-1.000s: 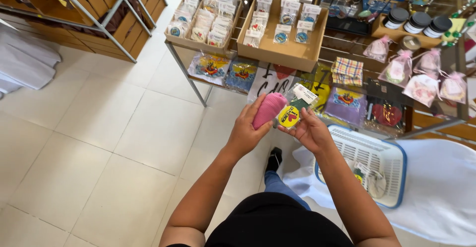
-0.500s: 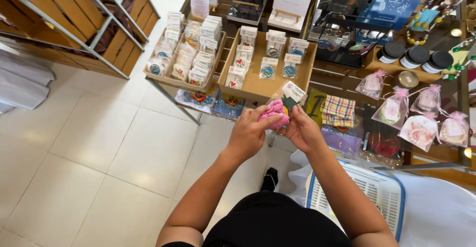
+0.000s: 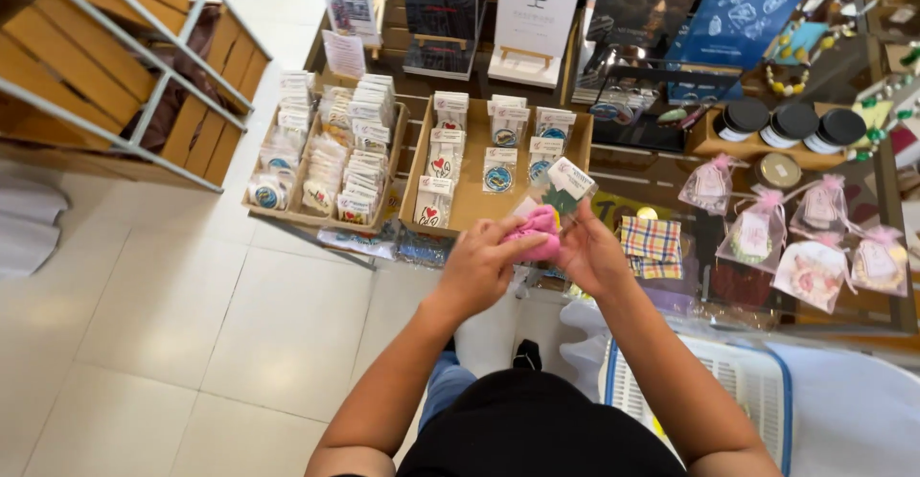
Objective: Selecting and organizing various souvenir items including stickers and small pouches on a display table.
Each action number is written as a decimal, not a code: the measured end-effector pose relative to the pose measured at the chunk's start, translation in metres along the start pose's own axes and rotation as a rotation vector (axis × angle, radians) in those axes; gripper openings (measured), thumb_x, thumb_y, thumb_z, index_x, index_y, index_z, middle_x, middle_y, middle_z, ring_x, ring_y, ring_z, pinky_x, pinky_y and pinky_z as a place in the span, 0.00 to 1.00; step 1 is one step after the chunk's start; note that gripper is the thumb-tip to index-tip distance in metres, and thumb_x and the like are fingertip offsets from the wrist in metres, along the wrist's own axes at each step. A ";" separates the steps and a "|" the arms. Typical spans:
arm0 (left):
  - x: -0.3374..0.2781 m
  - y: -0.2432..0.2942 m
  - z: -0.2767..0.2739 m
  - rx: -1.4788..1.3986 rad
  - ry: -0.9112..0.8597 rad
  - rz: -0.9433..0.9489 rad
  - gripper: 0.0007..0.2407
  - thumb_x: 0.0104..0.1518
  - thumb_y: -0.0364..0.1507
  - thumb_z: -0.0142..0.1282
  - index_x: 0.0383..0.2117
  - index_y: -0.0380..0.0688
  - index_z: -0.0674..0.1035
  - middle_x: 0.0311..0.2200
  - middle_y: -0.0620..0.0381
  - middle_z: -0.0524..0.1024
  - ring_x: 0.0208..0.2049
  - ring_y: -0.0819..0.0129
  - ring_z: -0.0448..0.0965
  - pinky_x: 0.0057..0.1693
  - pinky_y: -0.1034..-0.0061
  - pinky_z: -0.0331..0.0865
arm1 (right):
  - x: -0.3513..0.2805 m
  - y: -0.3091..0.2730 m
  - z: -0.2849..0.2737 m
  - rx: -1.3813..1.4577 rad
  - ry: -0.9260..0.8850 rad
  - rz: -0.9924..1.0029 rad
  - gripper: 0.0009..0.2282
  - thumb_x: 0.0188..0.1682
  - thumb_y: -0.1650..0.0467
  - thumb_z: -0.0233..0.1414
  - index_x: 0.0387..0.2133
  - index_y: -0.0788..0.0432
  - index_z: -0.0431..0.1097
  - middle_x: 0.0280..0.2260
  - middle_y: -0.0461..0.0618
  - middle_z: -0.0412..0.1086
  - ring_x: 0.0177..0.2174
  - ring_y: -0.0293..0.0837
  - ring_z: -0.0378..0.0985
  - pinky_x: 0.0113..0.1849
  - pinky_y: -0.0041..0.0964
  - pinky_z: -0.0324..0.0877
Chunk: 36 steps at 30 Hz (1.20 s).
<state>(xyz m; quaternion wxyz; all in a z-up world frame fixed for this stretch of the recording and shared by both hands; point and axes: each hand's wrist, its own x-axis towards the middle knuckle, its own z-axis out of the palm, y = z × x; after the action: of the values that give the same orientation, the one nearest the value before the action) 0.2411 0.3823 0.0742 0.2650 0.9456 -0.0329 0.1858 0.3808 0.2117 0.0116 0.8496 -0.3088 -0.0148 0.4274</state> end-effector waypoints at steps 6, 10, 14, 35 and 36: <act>0.045 -0.033 -0.028 -0.017 0.098 0.134 0.25 0.50 0.28 0.52 0.57 0.73 0.75 0.56 0.63 0.70 0.50 0.57 0.72 0.49 0.66 0.69 | 0.004 -0.009 0.057 -0.053 0.114 -0.100 0.24 0.56 0.50 0.40 0.58 0.50 0.65 0.51 0.51 0.71 0.48 0.53 0.76 0.45 0.56 0.76; 0.061 -0.049 -0.024 -0.047 0.122 0.266 0.23 0.52 0.27 0.49 0.56 0.73 0.76 0.57 0.62 0.70 0.50 0.57 0.72 0.49 0.66 0.69 | 0.027 0.013 0.058 -0.067 0.154 -0.152 0.26 0.55 0.48 0.39 0.57 0.50 0.66 0.50 0.50 0.72 0.48 0.51 0.75 0.45 0.57 0.75; 0.069 -0.073 -0.040 -0.096 0.026 0.365 0.23 0.50 0.26 0.49 0.52 0.71 0.78 0.56 0.63 0.72 0.50 0.56 0.72 0.48 0.66 0.70 | 0.047 0.014 0.068 -0.009 0.214 -0.194 0.28 0.53 0.44 0.41 0.47 0.54 0.67 0.44 0.58 0.73 0.43 0.54 0.76 0.43 0.57 0.77; 0.112 -0.083 -0.062 -0.166 0.138 0.315 0.25 0.52 0.24 0.50 0.58 0.68 0.75 0.59 0.56 0.70 0.52 0.53 0.72 0.54 0.62 0.68 | 0.032 0.010 0.032 -0.155 0.392 -0.279 0.10 0.57 0.70 0.47 0.51 0.50 0.66 0.50 0.57 0.73 0.46 0.61 0.79 0.43 0.68 0.76; 0.114 -0.076 -0.060 -0.180 0.172 0.335 0.24 0.54 0.24 0.49 0.58 0.69 0.75 0.59 0.56 0.70 0.53 0.53 0.72 0.55 0.62 0.68 | 0.031 0.009 0.031 -0.159 0.378 -0.256 0.11 0.57 0.70 0.47 0.52 0.49 0.66 0.51 0.58 0.72 0.47 0.62 0.78 0.43 0.69 0.76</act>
<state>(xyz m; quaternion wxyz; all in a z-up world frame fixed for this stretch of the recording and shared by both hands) 0.3390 0.4824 0.1266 0.3159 0.8800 -0.1834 0.3036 0.3846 0.2546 0.0246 0.8575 -0.4448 0.0716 0.2483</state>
